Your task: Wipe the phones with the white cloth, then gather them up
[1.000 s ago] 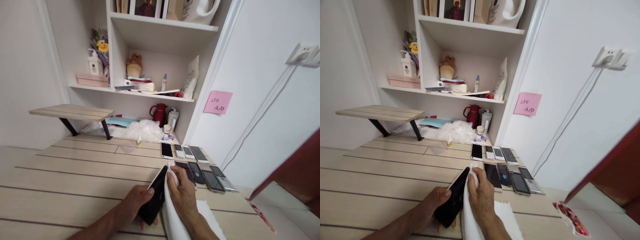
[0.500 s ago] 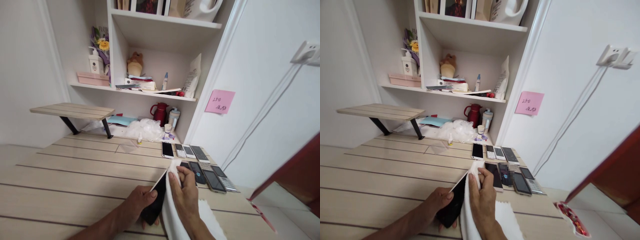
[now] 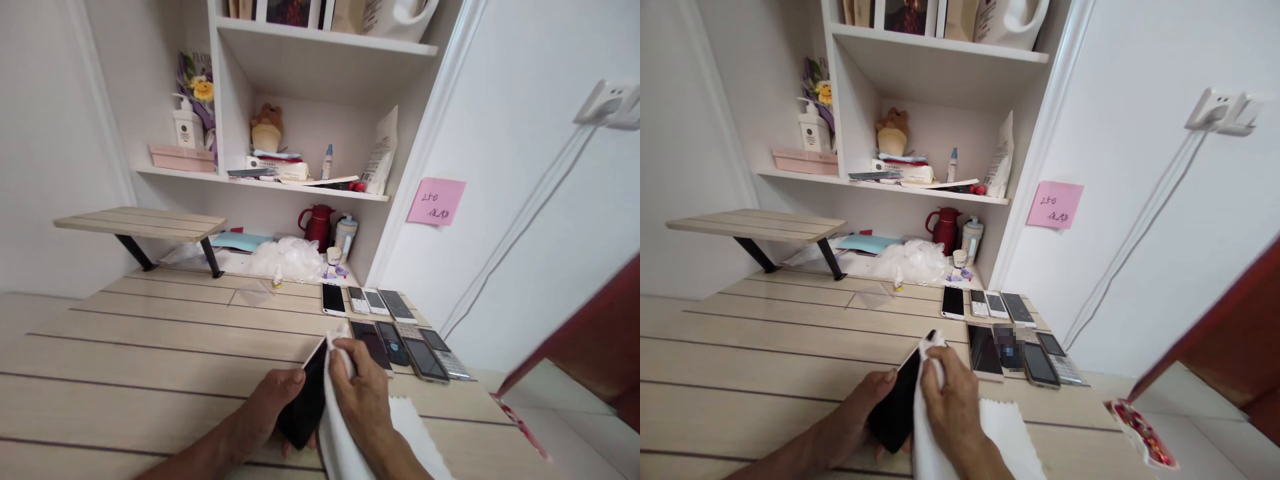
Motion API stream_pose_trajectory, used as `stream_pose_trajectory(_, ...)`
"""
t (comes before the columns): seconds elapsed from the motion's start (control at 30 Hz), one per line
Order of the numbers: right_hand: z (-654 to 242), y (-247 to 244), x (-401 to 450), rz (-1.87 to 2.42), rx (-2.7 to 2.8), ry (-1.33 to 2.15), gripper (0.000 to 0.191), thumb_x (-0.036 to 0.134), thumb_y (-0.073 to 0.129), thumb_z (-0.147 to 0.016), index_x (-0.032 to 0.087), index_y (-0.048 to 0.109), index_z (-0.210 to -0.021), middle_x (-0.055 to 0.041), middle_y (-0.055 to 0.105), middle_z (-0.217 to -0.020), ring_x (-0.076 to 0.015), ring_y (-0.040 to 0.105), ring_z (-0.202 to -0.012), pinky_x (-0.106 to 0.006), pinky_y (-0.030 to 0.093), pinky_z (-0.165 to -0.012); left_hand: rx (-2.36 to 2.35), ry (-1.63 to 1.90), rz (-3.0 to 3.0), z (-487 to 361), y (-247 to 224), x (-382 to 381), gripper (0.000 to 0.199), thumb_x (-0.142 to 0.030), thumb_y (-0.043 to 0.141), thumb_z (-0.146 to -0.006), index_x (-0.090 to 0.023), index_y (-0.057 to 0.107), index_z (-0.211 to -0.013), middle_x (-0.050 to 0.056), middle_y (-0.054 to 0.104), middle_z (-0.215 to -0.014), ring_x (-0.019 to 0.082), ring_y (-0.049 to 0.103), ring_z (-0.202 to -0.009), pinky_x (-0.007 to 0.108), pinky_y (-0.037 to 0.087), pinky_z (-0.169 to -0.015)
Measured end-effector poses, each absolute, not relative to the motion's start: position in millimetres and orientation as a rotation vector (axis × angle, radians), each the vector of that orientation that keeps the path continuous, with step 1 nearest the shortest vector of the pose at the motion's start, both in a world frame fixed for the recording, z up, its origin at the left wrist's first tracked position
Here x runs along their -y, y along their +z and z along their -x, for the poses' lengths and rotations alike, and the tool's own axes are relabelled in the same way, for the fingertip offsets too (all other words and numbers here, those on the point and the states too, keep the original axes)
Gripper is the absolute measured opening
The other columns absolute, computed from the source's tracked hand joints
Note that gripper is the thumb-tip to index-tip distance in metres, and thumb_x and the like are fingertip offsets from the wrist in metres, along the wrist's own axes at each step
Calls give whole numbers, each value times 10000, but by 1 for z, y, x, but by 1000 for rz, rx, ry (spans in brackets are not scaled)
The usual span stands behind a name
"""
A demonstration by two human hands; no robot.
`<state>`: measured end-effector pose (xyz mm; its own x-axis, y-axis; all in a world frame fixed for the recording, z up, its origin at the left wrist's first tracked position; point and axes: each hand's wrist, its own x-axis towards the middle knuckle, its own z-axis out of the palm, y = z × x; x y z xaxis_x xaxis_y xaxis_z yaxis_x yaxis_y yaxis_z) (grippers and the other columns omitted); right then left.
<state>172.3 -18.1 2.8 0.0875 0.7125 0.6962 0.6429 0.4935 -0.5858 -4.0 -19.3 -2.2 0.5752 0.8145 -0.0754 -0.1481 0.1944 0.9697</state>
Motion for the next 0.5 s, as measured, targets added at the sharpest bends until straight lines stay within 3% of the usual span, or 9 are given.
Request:
stream_pose_trajectory(0.13, -167, 0, 24, 1068, 1878, 196, 146, 219, 469, -924, 231, 589, -1007, 3, 687, -830, -155, 664, -709, -243, 476, -687, -703, 819, -1023, 6, -4, 18, 537, -577, 397, -923, -127, 672, -820, 64, 665, -591, 139, 584, -470, 192, 388, -379)
stream_pose_trajectory(0.33, -180, 3, 11, 1287, 1526, 0, 150, 286, 496, -930, 207, 588, -1019, -6, 674, -778, -163, 637, -621, -254, 471, -621, -636, 738, -1062, 4, -4, 19, 724, -617, 271, -935, -49, 709, -839, 149, 694, -640, 134, 579, -465, 192, 356, -386)
stream_pose_trajectory(0.5, -162, 2, 25, 1037, 1932, 128, 165, 186, 464, -935, 221, 594, -1030, -21, 696, -883, -150, 674, -748, -231, 480, -711, -691, 794, -817, 0, 4, 16, 644, -675, 389, -873, -113, 670, -730, 68, 660, -571, 148, 579, -455, 215, 367, -376)
